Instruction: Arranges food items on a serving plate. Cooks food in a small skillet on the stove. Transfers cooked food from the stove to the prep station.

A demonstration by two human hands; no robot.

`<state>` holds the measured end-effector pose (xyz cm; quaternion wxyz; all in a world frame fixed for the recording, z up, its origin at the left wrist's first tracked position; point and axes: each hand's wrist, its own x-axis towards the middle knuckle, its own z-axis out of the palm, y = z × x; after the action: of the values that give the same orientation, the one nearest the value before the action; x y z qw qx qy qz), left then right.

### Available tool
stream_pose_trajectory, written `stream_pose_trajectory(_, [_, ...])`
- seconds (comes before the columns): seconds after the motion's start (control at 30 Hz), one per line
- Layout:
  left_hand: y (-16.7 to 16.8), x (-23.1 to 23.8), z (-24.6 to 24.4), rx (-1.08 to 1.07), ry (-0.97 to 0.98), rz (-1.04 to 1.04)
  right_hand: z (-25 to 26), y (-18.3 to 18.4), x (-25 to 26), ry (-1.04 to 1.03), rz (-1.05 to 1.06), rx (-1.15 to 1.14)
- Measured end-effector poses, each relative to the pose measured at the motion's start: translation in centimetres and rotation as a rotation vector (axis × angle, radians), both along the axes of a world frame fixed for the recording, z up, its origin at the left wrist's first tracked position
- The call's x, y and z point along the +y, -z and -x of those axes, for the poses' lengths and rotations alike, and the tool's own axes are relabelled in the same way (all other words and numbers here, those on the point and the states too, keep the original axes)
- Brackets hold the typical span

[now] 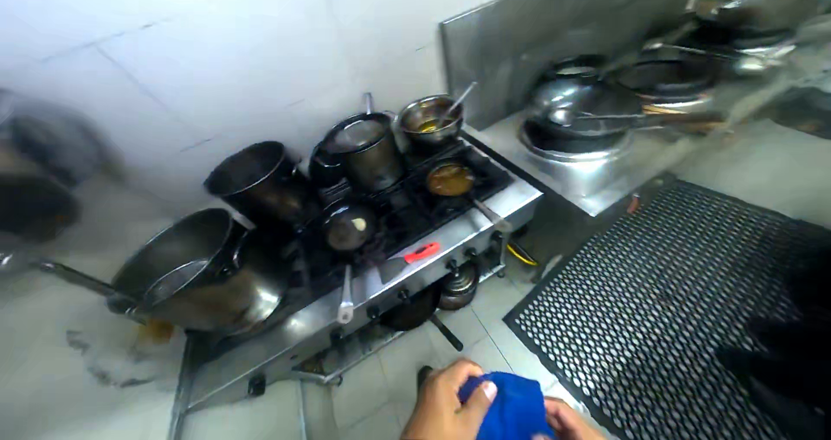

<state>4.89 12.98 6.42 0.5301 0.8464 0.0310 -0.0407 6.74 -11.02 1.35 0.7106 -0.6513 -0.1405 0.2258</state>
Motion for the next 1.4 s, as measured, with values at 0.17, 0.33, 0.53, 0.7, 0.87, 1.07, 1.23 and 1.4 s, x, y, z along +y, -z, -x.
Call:
stream_pose_trajectory(0.17, [-0.4,17.2,-1.3,-0.202,-0.532,-0.268,-10.7,0.4,20.9,-0.333,0.016,-0.053])
stream_pose_trajectory(0.33, [7.1,25.4,-3.3,0.337,-0.847,0.269,-15.0,4.8,34.5,-0.487,0.218,0.097])
stream_pose_trajectory(0.53, [8.9,26.5,-7.1,0.519,-0.895,1.135,-16.3,4.5,33.9,-0.562,0.524,-0.18])
stream_pose_trajectory(0.7, [8.5,26.9,-6.9,0.46,-0.968,1.196,-25.5,6.9,30.3,-0.319,1.106,-0.81])
stream_pose_trajectory(0.87, [8.9,28.2,-6.1,0.442,-1.015,0.794,-29.7,11.0,27.9,-0.534,1.112,-1.028])
stream_pose_trajectory(1.07, [9.3,33.6,-3.6,0.571,-0.883,0.592,-31.2,9.7,24.3,-0.717,0.882,-0.74])
stream_pose_trajectory(1.23, [7.8,36.2,-1.8,0.685,-0.769,0.632,-32.8,2.8,23.7,-0.538,0.6,-0.643])
stream_pose_trajectory(1.4, [7.1,38.1,-1.2,0.72,-0.711,0.651,-34.8,-3.9,30.8,-0.535,1.044,-0.827])
